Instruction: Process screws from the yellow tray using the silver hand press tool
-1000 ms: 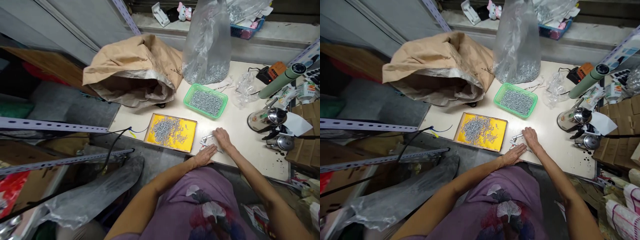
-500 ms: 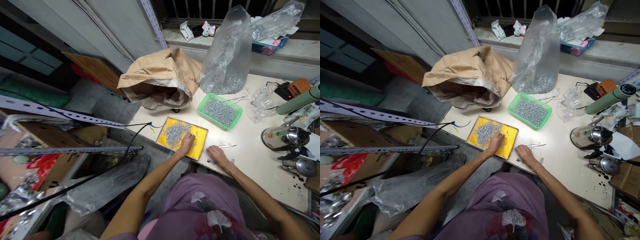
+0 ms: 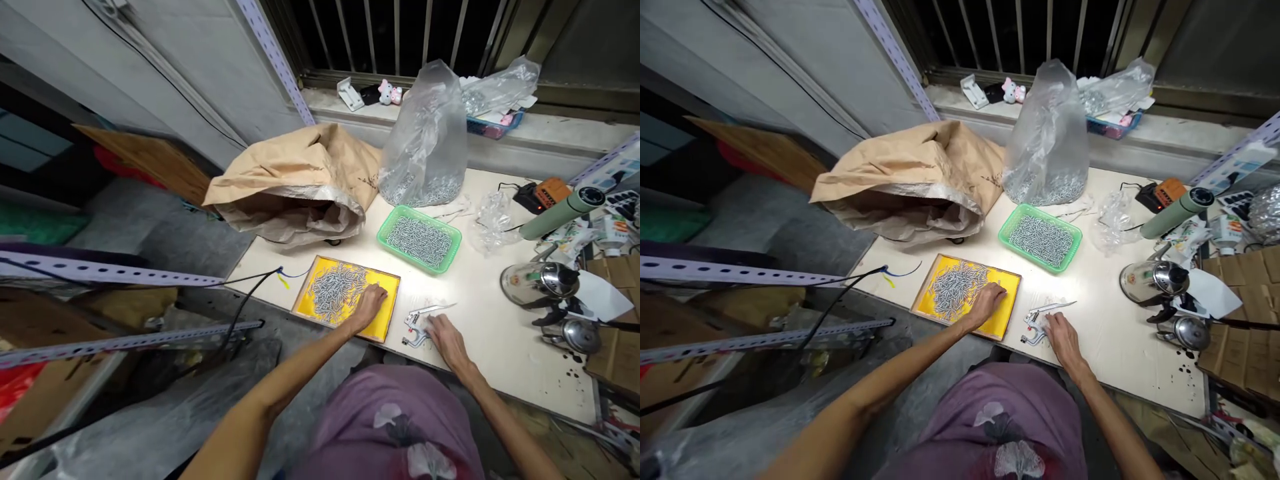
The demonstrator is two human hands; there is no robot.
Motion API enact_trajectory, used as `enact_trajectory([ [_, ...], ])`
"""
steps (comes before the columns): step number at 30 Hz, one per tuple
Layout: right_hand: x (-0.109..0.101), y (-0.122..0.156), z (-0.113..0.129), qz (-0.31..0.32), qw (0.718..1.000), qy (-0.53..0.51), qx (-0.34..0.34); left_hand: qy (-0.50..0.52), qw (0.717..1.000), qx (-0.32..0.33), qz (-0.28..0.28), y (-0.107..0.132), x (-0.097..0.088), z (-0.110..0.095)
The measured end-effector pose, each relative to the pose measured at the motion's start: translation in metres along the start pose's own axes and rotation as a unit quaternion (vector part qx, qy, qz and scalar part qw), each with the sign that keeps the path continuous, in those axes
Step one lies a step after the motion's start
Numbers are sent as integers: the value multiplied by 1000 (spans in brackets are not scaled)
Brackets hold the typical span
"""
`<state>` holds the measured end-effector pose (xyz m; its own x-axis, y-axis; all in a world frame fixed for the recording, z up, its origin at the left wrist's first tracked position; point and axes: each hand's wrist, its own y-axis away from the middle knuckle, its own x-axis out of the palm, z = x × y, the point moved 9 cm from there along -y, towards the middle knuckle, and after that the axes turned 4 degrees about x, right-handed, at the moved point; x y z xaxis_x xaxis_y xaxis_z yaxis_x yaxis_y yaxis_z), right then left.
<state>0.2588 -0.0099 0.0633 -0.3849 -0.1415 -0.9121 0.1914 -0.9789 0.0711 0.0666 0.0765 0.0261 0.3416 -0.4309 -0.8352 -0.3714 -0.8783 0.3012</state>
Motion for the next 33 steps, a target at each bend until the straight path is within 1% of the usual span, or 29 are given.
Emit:
enact_trajectory([
  [1,14,13,-7,31,999,33,15,69,997,-37,13,6,9,-3],
  [2,25,24,-14,59,996,61,27,138,987,-74,40,13,23,-8],
  [4,37,35,-23,98,989,104,40,247,951,-147,113,29,56,-22],
  [6,39,35,-28,112,984,131,41,301,920,-192,160,41,83,-35],
  [7,38,32,-30,114,983,140,41,310,913,-206,170,44,92,-39],
  [9,35,27,-35,116,980,154,45,309,908,-226,171,46,104,-42],
  [14,34,23,-40,133,976,161,54,287,905,-265,167,44,113,-38],
  [19,36,25,-39,137,976,156,61,301,891,-300,160,47,117,-34],
  [22,37,26,-39,142,976,153,64,292,893,-295,176,44,118,-35],
  [27,37,26,-39,136,978,144,69,232,905,-283,216,38,114,-40],
  [30,38,28,-38,142,977,140,73,214,904,-280,243,38,114,-44],
  [33,38,28,-39,158,975,132,81,216,897,-285,261,40,117,-45],
])
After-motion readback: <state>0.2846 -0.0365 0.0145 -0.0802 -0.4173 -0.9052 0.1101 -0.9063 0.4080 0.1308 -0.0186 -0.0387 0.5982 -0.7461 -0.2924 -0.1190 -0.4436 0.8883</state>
